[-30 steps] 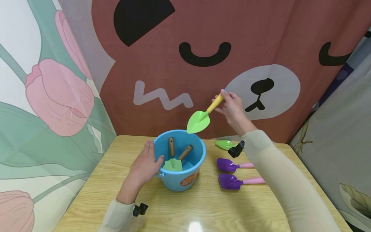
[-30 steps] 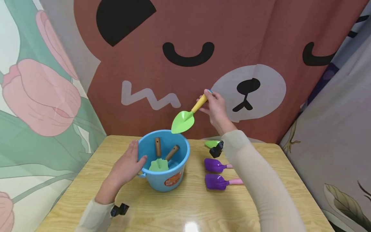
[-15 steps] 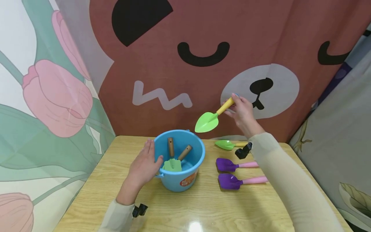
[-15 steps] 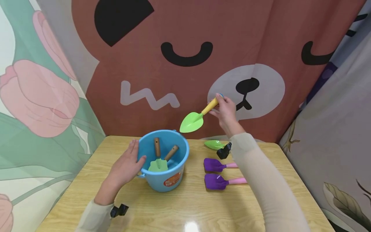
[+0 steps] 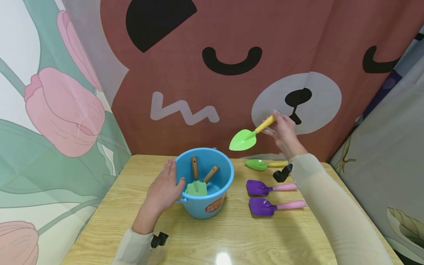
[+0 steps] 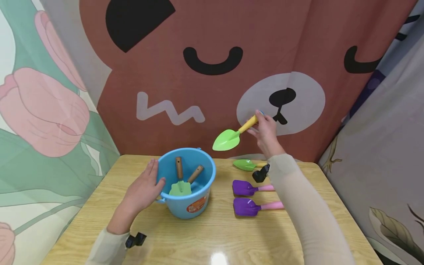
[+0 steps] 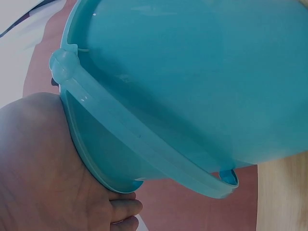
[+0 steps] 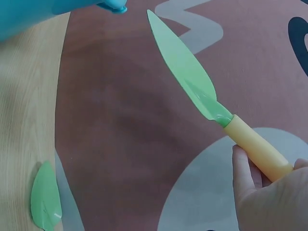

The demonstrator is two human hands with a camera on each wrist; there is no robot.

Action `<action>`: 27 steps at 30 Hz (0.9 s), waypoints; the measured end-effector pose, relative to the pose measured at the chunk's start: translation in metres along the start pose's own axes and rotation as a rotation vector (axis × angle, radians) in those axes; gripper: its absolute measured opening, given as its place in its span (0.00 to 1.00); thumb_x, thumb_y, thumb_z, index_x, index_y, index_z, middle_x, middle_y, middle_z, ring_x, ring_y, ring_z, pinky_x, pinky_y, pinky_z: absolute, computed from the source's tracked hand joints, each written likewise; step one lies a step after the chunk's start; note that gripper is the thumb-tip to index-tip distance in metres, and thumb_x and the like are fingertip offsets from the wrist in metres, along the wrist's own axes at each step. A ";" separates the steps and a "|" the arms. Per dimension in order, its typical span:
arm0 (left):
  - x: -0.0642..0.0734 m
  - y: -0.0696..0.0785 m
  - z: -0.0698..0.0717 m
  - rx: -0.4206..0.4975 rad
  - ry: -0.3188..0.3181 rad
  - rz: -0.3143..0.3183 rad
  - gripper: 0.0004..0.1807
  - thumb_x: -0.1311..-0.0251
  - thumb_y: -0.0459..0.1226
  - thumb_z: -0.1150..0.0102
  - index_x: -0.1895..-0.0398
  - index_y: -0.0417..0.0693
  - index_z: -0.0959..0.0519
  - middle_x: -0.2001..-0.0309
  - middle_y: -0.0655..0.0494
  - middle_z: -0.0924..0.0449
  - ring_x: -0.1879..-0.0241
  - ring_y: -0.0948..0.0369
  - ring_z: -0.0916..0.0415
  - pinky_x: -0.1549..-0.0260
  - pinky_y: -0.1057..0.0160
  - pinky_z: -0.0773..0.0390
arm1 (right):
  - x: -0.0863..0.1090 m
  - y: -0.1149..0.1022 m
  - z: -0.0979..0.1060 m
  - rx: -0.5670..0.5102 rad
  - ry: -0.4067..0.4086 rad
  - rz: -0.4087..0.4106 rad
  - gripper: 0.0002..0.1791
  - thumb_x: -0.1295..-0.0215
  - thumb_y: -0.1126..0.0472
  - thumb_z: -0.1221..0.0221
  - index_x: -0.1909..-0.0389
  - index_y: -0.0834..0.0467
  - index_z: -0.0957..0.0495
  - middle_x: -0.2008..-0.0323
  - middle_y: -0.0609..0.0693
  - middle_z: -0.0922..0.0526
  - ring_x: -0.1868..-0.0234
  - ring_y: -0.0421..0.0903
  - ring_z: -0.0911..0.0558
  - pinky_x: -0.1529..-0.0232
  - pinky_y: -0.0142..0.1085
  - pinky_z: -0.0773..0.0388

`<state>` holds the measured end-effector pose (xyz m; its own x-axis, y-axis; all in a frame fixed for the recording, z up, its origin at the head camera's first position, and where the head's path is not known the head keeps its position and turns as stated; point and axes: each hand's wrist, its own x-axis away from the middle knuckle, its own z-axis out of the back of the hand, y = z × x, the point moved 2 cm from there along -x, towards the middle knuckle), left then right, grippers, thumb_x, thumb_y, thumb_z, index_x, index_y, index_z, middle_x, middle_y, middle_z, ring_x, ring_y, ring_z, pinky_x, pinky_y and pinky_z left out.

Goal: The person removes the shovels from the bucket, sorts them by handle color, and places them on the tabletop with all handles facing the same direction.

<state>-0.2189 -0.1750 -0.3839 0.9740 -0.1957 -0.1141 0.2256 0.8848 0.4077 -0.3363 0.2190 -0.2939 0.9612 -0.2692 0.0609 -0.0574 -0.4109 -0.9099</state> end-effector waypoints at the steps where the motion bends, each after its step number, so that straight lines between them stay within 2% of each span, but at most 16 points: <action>1: 0.000 0.000 0.000 -0.002 0.000 0.001 0.43 0.26 0.52 0.58 0.20 0.33 0.55 0.19 0.39 0.59 0.20 0.42 0.60 0.26 0.41 0.46 | 0.000 0.000 0.001 -0.002 0.001 -0.004 0.19 0.28 0.49 0.42 0.46 0.57 0.30 0.59 0.51 0.17 0.54 0.49 0.14 0.36 0.54 0.27; 8: 0.000 0.001 0.000 -0.023 -0.010 -0.002 0.42 0.25 0.51 0.60 0.21 0.32 0.55 0.19 0.38 0.59 0.20 0.42 0.60 0.26 0.41 0.46 | 0.003 -0.001 0.008 -0.059 0.011 -0.035 0.26 0.27 0.50 0.42 0.36 0.58 0.34 0.53 0.54 0.22 0.52 0.50 0.15 0.34 0.55 0.30; 15: 0.000 0.001 -0.001 -0.030 -0.015 -0.003 0.40 0.25 0.49 0.63 0.21 0.31 0.55 0.19 0.38 0.59 0.20 0.42 0.60 0.26 0.42 0.47 | 0.004 0.002 0.018 -0.038 0.033 -0.043 0.27 0.26 0.48 0.44 0.34 0.57 0.35 0.52 0.53 0.22 0.51 0.49 0.15 0.35 0.51 0.29; 20: 0.000 0.000 -0.001 -0.022 -0.008 -0.006 0.40 0.25 0.49 0.62 0.21 0.31 0.55 0.19 0.37 0.59 0.20 0.42 0.60 0.26 0.42 0.46 | 0.002 0.006 0.026 -0.048 0.057 -0.053 0.33 0.26 0.48 0.45 0.26 0.56 0.40 0.48 0.54 0.23 0.45 0.51 0.16 0.34 0.52 0.30; 24: 0.000 0.000 -0.002 -0.018 -0.010 -0.005 0.40 0.26 0.48 0.63 0.21 0.31 0.55 0.19 0.37 0.59 0.20 0.42 0.60 0.26 0.42 0.47 | 0.002 0.008 0.031 -0.060 0.068 -0.063 0.33 0.26 0.48 0.45 0.25 0.55 0.40 0.45 0.54 0.25 0.47 0.50 0.16 0.33 0.52 0.31; 27: 0.000 0.000 -0.001 -0.016 -0.015 -0.002 0.40 0.27 0.47 0.63 0.21 0.31 0.56 0.19 0.37 0.60 0.20 0.42 0.60 0.25 0.42 0.47 | 0.002 0.010 0.035 -0.067 0.077 -0.071 0.30 0.26 0.48 0.44 0.29 0.55 0.36 0.46 0.54 0.25 0.48 0.50 0.16 0.33 0.51 0.31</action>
<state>-0.2186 -0.1748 -0.3852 0.9738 -0.2038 -0.1009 0.2272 0.8911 0.3928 -0.3257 0.2445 -0.3174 0.9399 -0.3026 0.1579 -0.0103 -0.4877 -0.8730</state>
